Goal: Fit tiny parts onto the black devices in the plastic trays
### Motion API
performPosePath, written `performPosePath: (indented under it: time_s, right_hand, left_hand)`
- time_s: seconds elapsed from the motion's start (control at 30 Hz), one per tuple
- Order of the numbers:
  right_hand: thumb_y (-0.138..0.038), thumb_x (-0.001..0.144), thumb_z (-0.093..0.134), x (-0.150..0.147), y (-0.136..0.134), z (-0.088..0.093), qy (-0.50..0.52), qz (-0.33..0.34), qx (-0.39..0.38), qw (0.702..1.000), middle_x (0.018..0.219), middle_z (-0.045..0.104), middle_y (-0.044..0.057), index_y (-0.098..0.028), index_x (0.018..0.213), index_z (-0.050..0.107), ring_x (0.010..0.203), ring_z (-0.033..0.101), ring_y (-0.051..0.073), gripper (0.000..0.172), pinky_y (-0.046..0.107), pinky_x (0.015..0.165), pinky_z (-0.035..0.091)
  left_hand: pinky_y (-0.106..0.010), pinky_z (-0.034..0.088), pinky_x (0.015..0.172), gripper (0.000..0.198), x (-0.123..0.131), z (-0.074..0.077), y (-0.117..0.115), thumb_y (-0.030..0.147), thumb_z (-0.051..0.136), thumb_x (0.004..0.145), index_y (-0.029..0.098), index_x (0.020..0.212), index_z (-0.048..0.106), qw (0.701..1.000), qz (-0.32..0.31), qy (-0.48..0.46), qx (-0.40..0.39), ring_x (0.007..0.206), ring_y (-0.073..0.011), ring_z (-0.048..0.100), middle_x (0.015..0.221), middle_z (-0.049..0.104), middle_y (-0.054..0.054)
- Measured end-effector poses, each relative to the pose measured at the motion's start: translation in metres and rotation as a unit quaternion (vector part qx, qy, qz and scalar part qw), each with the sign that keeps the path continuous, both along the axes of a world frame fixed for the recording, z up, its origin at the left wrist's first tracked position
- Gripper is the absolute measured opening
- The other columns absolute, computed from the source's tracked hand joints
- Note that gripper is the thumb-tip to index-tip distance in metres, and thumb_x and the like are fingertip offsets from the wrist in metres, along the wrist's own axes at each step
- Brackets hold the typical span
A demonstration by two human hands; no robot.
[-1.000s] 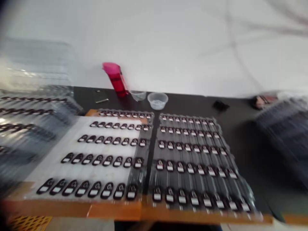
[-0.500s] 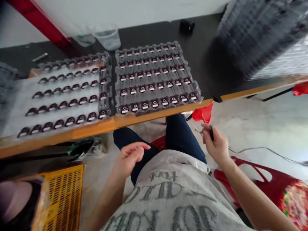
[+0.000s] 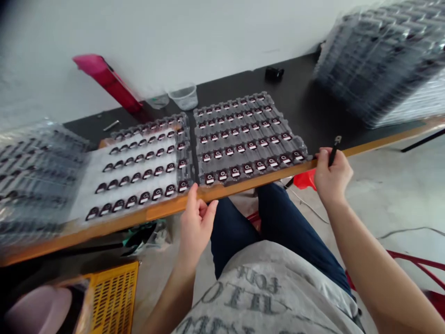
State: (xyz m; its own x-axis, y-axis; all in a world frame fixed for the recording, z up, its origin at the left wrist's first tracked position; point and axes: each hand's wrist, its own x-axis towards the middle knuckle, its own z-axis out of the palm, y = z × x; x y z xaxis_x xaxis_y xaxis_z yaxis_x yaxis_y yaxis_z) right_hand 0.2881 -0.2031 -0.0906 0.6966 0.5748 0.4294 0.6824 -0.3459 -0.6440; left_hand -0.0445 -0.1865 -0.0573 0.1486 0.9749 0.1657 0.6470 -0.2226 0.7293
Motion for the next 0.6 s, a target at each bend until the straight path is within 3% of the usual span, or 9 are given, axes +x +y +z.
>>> performPosePath:
  time_s: [0.1, 0.27, 0.47, 0.6]
  right_hand:
    - [-0.041, 0.093, 0.036, 0.001, 0.007, -0.001, 0.028, -0.072, 0.029, 0.997, 0.088, 0.069, 0.018, -0.008, 0.102, 0.064, 0.081, 0.063, 0.02, 0.044, 0.033, 0.078, 0.044]
    - [-0.035, 0.091, 0.039, -0.001, 0.014, -0.001, -0.016, -0.115, 0.029, 0.993, 0.083, 0.07, 0.016, -0.008, 0.096, 0.067, 0.078, 0.064, 0.021, 0.039, 0.032, 0.076, 0.044]
    - [-0.035, 0.091, 0.04, -0.001, 0.01, 0.002, -0.061, -0.104, -0.042, 0.992, 0.093, 0.069, 0.017, -0.013, 0.1, 0.067, 0.084, 0.061, 0.023, 0.035, 0.032, 0.077, 0.041]
    - [-0.034, 0.088, 0.045, 0.002, 0.006, 0.001, -0.089, -0.075, -0.048, 0.992, 0.09, 0.069, 0.017, -0.013, 0.098, 0.068, 0.083, 0.061, 0.024, 0.032, 0.032, 0.076, 0.04]
  left_hand:
    - [-0.022, 0.043, 0.059, 0.065, 0.0, -0.006, 0.001, 0.036, 0.05, 0.088, 0.01, 0.143, 0.025, 1.0, -0.016, -0.012, -0.018, 0.057, -0.0101, 0.053, 0.064, 0.053, 0.005]
    - [-0.022, 0.042, 0.06, 0.063, -0.002, -0.01, 0.004, 0.036, 0.049, 0.089, 0.008, 0.141, 0.029, 0.999, -0.028, -0.023, -0.02, 0.056, -0.0096, 0.053, 0.063, 0.055, 0.004]
    - [-0.023, 0.042, 0.061, 0.051, 0.0, -0.013, 0.007, 0.035, 0.048, 0.089, 0.01, 0.133, 0.043, 1.0, -0.019, -0.02, 0.004, 0.057, -0.0102, 0.055, 0.063, 0.057, 0.003]
    - [-0.022, 0.042, 0.059, 0.044, 0.002, -0.018, 0.008, 0.034, 0.047, 0.089, 0.009, 0.125, 0.052, 1.0, -0.006, -0.014, 0.022, 0.055, -0.0104, 0.055, 0.061, 0.058, 0.002]
